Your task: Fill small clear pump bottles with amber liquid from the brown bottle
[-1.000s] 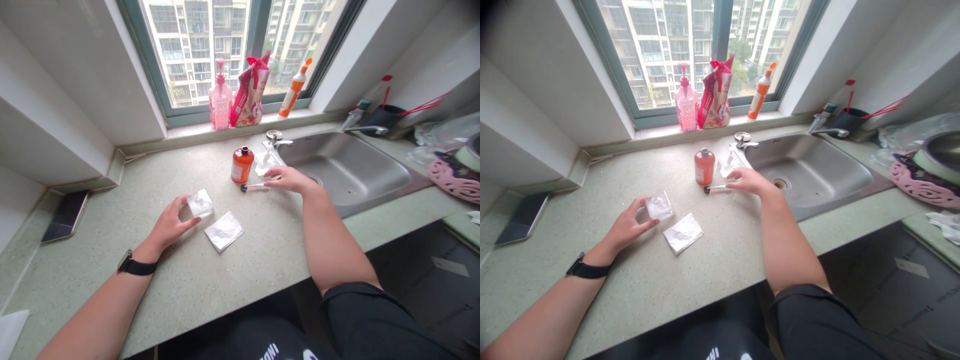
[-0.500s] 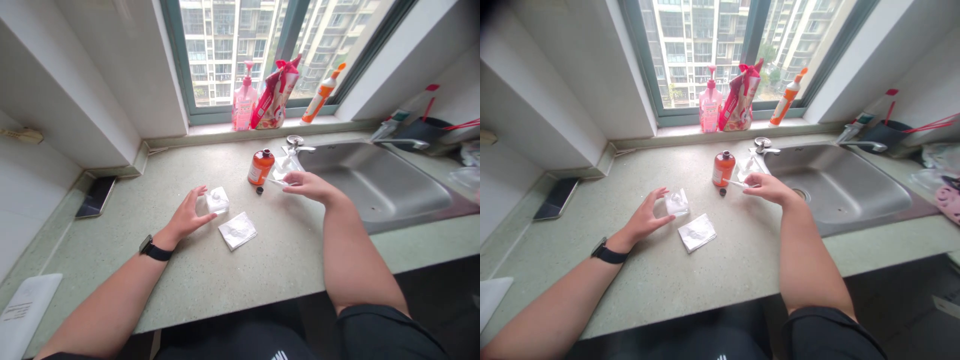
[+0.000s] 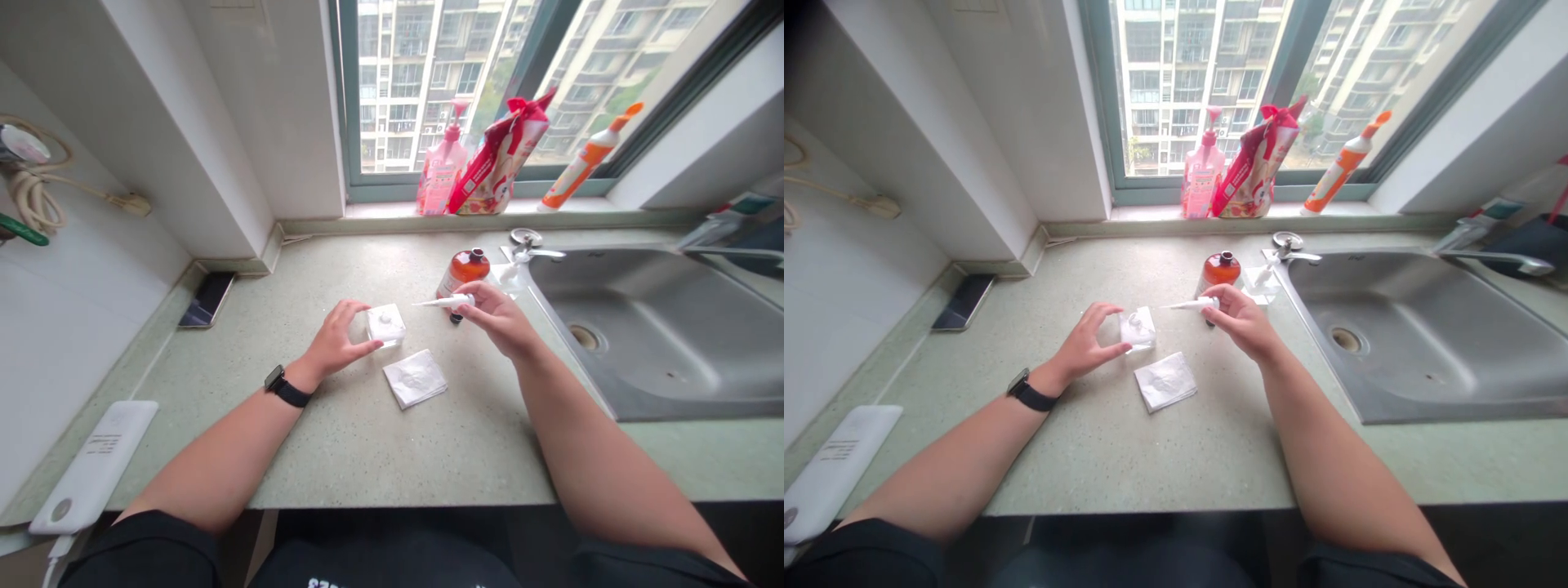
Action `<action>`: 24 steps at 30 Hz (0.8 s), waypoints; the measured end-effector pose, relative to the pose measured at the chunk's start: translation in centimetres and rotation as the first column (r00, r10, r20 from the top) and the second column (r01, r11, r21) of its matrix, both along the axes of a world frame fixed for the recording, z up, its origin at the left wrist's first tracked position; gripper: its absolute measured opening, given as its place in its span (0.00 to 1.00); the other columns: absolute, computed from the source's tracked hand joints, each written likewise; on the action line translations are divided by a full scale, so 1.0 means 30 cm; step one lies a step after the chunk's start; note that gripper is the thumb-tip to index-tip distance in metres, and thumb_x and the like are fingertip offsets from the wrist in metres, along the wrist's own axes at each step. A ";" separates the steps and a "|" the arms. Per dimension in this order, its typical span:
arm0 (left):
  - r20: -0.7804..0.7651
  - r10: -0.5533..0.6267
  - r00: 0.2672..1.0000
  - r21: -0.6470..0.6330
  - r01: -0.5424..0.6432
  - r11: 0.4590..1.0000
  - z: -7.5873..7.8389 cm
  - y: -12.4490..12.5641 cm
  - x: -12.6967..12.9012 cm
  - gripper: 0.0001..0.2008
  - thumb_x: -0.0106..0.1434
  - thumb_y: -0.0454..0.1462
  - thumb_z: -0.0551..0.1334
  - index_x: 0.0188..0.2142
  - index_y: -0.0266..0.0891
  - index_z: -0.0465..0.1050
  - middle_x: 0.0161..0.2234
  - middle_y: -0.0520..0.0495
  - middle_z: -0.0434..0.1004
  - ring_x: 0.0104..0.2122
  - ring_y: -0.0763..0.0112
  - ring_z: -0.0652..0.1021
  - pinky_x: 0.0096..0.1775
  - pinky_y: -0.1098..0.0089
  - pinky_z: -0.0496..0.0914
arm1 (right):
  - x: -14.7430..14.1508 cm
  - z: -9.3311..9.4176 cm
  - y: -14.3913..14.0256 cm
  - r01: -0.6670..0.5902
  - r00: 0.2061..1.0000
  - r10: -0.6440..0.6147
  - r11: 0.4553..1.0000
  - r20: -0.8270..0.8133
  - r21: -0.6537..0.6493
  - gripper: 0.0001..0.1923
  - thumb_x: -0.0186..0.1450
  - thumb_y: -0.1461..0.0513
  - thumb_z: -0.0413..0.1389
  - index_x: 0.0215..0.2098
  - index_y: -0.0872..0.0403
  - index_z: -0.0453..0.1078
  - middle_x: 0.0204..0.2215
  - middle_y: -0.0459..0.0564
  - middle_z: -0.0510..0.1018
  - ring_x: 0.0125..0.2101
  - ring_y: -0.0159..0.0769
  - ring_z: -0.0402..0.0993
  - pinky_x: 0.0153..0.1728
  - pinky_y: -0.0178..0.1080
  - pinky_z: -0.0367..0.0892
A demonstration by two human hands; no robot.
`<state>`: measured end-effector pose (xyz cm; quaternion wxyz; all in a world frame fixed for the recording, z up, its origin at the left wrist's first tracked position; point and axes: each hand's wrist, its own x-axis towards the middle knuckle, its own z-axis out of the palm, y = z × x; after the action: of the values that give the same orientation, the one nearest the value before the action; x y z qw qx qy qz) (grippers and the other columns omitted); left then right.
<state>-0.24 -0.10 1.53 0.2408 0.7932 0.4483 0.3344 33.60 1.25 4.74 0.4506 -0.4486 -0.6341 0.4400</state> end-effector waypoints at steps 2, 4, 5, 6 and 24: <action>0.007 0.001 1.000 0.000 -0.001 1.000 -0.003 0.002 0.000 0.31 0.64 0.55 0.72 0.60 0.45 0.71 0.59 0.39 0.74 0.61 0.48 0.76 0.65 0.47 0.70 | -0.032 -0.020 -0.005 0.040 0.999 -0.040 0.999 0.003 0.037 0.24 0.63 0.40 0.68 0.45 0.46 0.73 0.40 0.49 0.81 0.37 0.41 0.77 0.39 0.44 0.76; 0.013 0.001 1.000 0.002 -0.001 1.000 -0.006 0.004 0.001 0.31 0.64 0.55 0.73 0.60 0.45 0.72 0.59 0.39 0.74 0.60 0.48 0.76 0.65 0.46 0.70 | -0.056 -0.034 -0.012 0.069 0.997 -0.070 0.996 0.015 0.064 0.24 0.63 0.39 0.67 0.45 0.46 0.73 0.41 0.49 0.81 0.38 0.41 0.77 0.38 0.44 0.75; 0.015 -0.001 1.000 0.005 0.001 1.000 -0.006 0.004 0.001 0.31 0.64 0.55 0.73 0.60 0.45 0.72 0.58 0.40 0.74 0.60 0.49 0.76 0.65 0.46 0.70 | -0.065 -0.037 -0.016 0.075 0.997 -0.077 0.994 0.029 0.075 0.24 0.64 0.39 0.66 0.45 0.46 0.73 0.42 0.49 0.81 0.39 0.41 0.78 0.40 0.44 0.76; 0.018 -0.004 1.000 0.008 0.004 1.000 -0.007 0.004 0.001 0.31 0.63 0.55 0.73 0.60 0.45 0.72 0.58 0.40 0.74 0.60 0.49 0.76 0.65 0.47 0.70 | -0.073 -0.038 -0.021 0.075 0.996 -0.079 0.993 0.049 0.087 0.24 0.65 0.40 0.66 0.46 0.46 0.73 0.43 0.50 0.81 0.40 0.42 0.78 0.42 0.45 0.76; 0.043 -0.046 0.998 0.033 0.044 0.998 -0.024 0.008 0.003 0.32 0.63 0.57 0.73 0.59 0.46 0.72 0.57 0.40 0.76 0.58 0.50 0.77 0.64 0.46 0.70 | -0.191 0.041 -0.084 0.038 0.946 -0.158 0.920 0.282 0.390 0.10 0.68 0.53 0.63 0.46 0.44 0.77 0.44 0.51 0.85 0.47 0.48 0.81 0.49 0.52 0.79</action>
<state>-0.14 0.15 0.81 0.2453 0.7994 0.4196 0.3532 27.86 -1.26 5.95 0.4461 -0.4474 -0.7461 0.2101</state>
